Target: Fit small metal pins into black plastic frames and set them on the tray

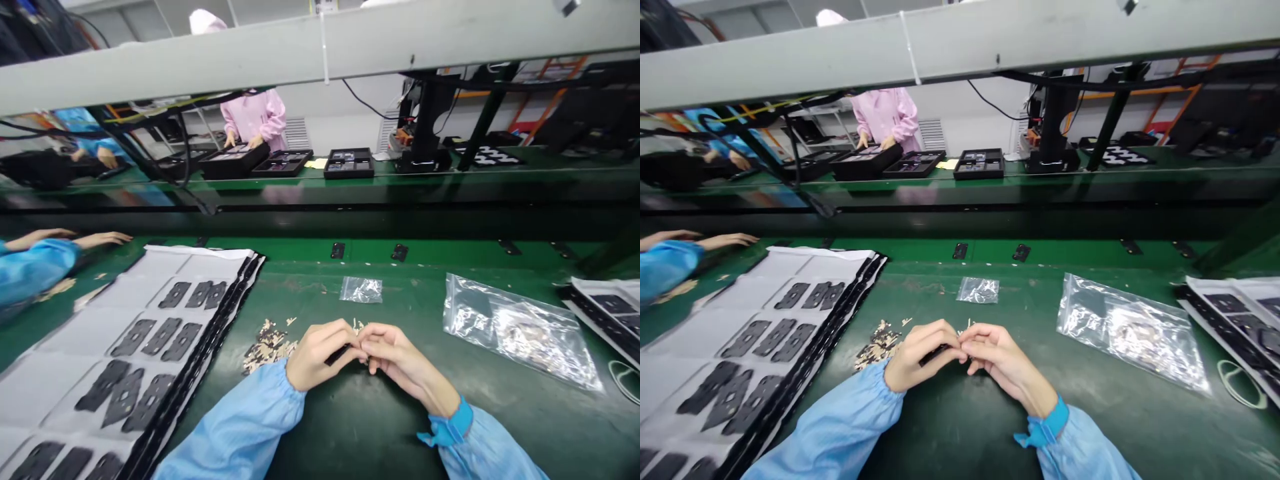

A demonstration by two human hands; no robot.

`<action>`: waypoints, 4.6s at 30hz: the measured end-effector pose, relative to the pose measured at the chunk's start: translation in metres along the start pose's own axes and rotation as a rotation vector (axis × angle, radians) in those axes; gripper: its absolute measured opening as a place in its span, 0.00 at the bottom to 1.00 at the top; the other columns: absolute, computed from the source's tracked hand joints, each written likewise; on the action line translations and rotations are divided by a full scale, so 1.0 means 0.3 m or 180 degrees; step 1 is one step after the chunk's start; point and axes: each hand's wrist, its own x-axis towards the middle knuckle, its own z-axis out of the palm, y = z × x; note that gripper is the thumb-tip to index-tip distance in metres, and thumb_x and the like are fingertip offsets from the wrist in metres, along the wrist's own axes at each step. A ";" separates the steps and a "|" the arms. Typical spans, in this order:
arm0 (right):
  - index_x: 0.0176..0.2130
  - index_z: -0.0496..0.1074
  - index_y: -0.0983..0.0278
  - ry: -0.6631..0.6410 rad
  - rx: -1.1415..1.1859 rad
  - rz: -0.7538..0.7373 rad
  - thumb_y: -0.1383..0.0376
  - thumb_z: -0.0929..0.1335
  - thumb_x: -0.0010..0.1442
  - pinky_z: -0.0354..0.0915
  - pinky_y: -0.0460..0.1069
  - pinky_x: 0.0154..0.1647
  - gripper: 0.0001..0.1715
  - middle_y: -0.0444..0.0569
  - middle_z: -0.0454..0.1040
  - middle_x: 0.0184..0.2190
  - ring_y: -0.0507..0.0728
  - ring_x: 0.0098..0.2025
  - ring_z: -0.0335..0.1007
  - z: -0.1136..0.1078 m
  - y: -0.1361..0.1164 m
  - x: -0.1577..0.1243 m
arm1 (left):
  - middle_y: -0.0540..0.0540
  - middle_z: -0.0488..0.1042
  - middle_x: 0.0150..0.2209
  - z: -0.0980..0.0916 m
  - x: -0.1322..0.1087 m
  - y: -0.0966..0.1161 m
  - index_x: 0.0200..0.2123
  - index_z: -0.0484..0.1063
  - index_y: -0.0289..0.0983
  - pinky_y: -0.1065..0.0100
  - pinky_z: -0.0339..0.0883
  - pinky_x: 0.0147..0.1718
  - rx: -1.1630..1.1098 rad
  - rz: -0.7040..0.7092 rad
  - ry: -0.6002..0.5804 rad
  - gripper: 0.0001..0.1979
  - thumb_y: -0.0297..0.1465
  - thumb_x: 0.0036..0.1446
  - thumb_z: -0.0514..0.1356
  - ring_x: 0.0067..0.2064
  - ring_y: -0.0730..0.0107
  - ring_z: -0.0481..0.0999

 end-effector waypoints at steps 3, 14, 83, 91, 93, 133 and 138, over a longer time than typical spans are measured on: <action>0.34 0.73 0.67 0.0084 0.0080 -0.0125 0.65 0.74 0.49 0.64 0.41 0.23 0.11 0.45 0.71 0.26 0.49 0.26 0.67 -0.022 -0.015 -0.001 | 0.44 0.72 0.31 0.030 0.037 -0.031 0.35 0.72 0.35 0.69 0.65 0.32 -0.0257 -0.0075 0.0211 0.05 0.30 0.54 0.61 0.32 0.69 0.71; 0.38 0.75 0.70 -0.0071 -0.0057 0.0007 0.68 0.73 0.51 0.66 0.41 0.25 0.12 0.48 0.71 0.28 0.50 0.30 0.68 -0.035 -0.026 0.002 | 0.50 0.64 0.26 0.078 0.026 -0.099 0.26 0.65 0.35 0.72 0.58 0.25 -0.0556 -0.0357 0.0670 0.14 0.30 0.42 0.69 0.28 0.74 0.63; 0.36 0.76 0.62 0.1124 -0.2515 -0.1131 0.64 0.67 0.56 0.66 0.51 0.37 0.08 0.50 0.73 0.35 0.57 0.36 0.70 -0.062 0.021 0.044 | 0.51 0.70 0.23 0.138 0.012 -0.123 0.28 0.69 0.33 0.76 0.62 0.17 -0.2222 -0.2443 0.0724 0.06 0.31 0.49 0.61 0.19 0.80 0.65; 0.29 0.73 0.65 0.1135 -0.1832 -0.0880 0.61 0.70 0.52 0.67 0.48 0.35 0.08 0.46 0.72 0.28 0.54 0.31 0.70 -0.073 0.052 0.053 | 0.49 0.71 0.25 0.142 0.012 -0.108 0.29 0.71 0.34 0.75 0.63 0.19 -0.1595 -0.2016 0.0756 0.07 0.32 0.52 0.60 0.21 0.78 0.67; 0.28 0.73 0.65 0.1169 -0.1841 -0.0919 0.61 0.70 0.52 0.67 0.48 0.35 0.08 0.46 0.71 0.28 0.54 0.31 0.70 -0.069 0.051 0.053 | 0.46 0.73 0.29 0.139 0.012 -0.105 0.28 0.73 0.34 0.73 0.67 0.24 -0.1242 -0.1778 0.0859 0.06 0.31 0.52 0.60 0.26 0.74 0.71; 0.28 0.73 0.65 0.1787 -0.1535 -0.0956 0.59 0.72 0.49 0.65 0.49 0.36 0.11 0.48 0.75 0.28 0.55 0.31 0.69 -0.091 -0.003 0.043 | 0.52 0.65 0.25 0.125 -0.007 -0.129 0.23 0.66 0.36 0.74 0.57 0.24 0.0317 -0.1545 0.0419 0.06 0.27 0.51 0.59 0.23 0.78 0.62; 0.27 0.72 0.65 0.1756 -0.1612 -0.0946 0.59 0.71 0.50 0.66 0.49 0.33 0.11 0.47 0.73 0.26 0.54 0.29 0.69 -0.092 0.023 0.050 | 0.50 0.67 0.29 0.115 0.005 -0.098 0.29 0.69 0.35 0.73 0.59 0.25 0.0132 -0.1419 0.0714 0.04 0.26 0.54 0.56 0.25 0.77 0.66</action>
